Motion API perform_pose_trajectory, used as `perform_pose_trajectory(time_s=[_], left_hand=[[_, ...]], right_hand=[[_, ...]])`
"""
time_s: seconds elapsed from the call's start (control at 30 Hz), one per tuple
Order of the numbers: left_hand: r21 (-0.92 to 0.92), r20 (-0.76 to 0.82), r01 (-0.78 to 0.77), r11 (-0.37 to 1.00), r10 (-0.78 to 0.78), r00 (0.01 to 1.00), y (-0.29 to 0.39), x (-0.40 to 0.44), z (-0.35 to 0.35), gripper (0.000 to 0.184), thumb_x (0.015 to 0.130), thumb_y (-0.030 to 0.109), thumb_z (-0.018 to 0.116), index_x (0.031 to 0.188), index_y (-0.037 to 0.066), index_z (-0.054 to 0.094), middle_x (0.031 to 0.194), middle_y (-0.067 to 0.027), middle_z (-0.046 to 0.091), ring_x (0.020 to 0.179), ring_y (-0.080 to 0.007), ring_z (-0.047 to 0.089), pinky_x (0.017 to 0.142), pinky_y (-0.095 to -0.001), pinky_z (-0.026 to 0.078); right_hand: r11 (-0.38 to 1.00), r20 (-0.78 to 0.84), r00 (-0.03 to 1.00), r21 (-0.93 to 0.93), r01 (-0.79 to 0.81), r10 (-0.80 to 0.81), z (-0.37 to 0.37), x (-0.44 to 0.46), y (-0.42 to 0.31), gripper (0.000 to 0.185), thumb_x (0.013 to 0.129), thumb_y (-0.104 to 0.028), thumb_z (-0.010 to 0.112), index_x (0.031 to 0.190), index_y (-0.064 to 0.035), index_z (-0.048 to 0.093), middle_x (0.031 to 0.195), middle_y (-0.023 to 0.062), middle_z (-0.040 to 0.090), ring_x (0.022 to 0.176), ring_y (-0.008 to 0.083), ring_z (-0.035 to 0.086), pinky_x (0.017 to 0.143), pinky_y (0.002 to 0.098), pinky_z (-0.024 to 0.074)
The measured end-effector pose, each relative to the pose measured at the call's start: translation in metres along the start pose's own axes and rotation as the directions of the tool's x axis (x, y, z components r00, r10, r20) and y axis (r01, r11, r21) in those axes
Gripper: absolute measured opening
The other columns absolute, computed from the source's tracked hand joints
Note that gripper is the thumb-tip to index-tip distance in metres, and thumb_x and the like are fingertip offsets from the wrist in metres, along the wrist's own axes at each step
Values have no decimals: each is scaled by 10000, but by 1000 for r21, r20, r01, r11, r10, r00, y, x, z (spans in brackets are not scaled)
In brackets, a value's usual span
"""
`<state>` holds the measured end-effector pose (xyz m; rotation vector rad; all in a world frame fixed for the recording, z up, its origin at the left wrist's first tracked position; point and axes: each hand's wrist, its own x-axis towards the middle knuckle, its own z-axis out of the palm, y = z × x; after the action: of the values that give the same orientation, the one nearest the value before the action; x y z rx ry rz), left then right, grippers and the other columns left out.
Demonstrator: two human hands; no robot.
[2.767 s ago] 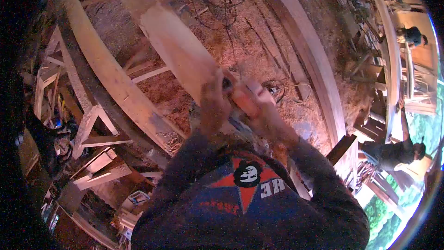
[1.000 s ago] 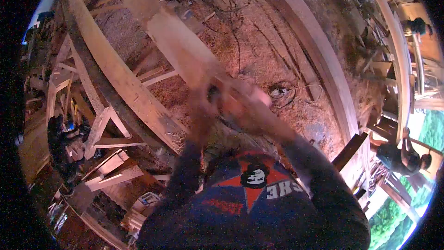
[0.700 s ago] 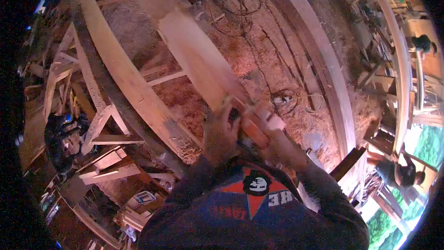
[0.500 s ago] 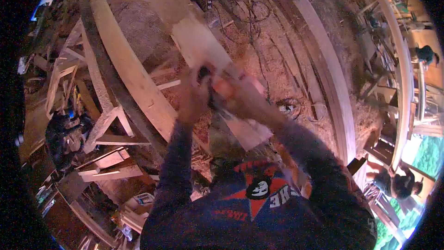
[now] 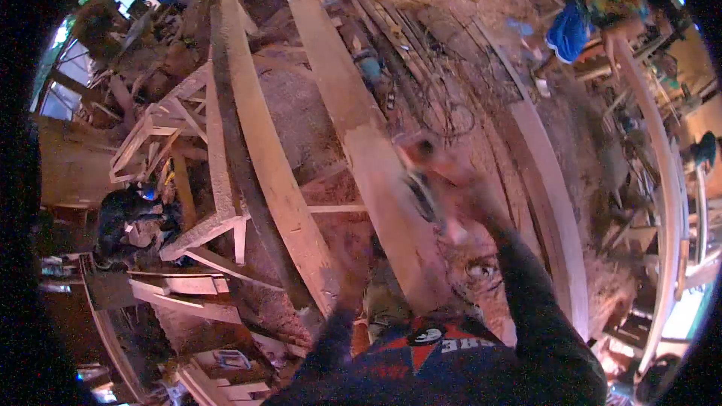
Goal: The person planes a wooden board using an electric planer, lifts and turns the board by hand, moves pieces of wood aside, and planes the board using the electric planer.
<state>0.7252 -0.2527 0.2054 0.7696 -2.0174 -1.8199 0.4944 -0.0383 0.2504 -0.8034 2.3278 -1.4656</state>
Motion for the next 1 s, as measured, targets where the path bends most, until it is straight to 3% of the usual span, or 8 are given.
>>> perform_pose_trajectory(time_s=[0.1,0.13,0.17,0.27,0.53,0.7,0.8,1.0], left_hand=[[-120,65,121,985,-114,991,-92,-84,31,370,928,162,719,1241,3,603,1009,-46,660,910,-191,651,797,-358,545],[-144,67,152,978,-144,987,-130,-105,40,366,926,168,719,1235,4,609,1002,-41,665,895,-194,659,800,-358,550],[-172,86,197,965,-185,979,-150,-119,51,374,926,175,719,1241,4,608,1014,-43,665,906,-195,659,808,-359,551],[-239,174,361,901,-326,929,-160,-133,68,399,928,198,718,1258,5,606,1049,-51,668,938,-198,661,831,-362,554],[-475,439,645,598,-475,763,-111,-132,66,466,932,260,715,1306,7,600,1143,-73,675,1024,-206,665,894,-368,562],[-677,512,575,459,-269,816,-2,-132,60,502,951,301,694,1354,21,589,1215,-86,675,1079,-212,666,933,-380,563],[-803,341,343,488,-96,935,60,-124,58,477,998,299,621,1399,50,558,1297,-69,640,1174,-226,626,996,-414,531],[-803,257,173,571,70,964,223,-103,63,563,1037,393,547,1481,50,496,1430,-87,589,1294,-217,580,1087,-404,478]], right_hand=[[853,-25,858,129,-506,513,-52,-94,26,506,832,4,609,1328,-61,683,1251,8,698,1132,105,617,958,259,475],[863,-59,881,238,-445,470,-64,-127,42,488,831,2,621,1308,-65,695,1199,10,716,1086,104,633,922,256,491],[803,-88,801,143,-578,592,-76,-152,51,461,836,-7,635,1287,-74,705,1124,6,724,1034,108,646,873,260,507],[857,-201,837,28,-514,508,-104,-241,117,369,849,-55,703,1215,-94,731,926,11,707,834,112,663,692,282,535],[669,-237,628,187,-719,741,-134,-359,173,340,850,-68,708,1188,-92,730,909,9,705,809,114,659,673,287,530],[644,-197,613,234,-728,765,-138,-363,191,321,850,-76,712,1171,-91,729,899,8,704,793,115,656,660,290,527],[661,-178,637,252,-707,750,-140,-360,195,311,851,-81,714,1161,-90,729,892,7,703,784,115,655,653,291,525],[681,-127,674,249,-688,728,-146,-347,205,289,851,-90,718,1141,-88,728,880,6,701,765,116,652,638,295,521]])
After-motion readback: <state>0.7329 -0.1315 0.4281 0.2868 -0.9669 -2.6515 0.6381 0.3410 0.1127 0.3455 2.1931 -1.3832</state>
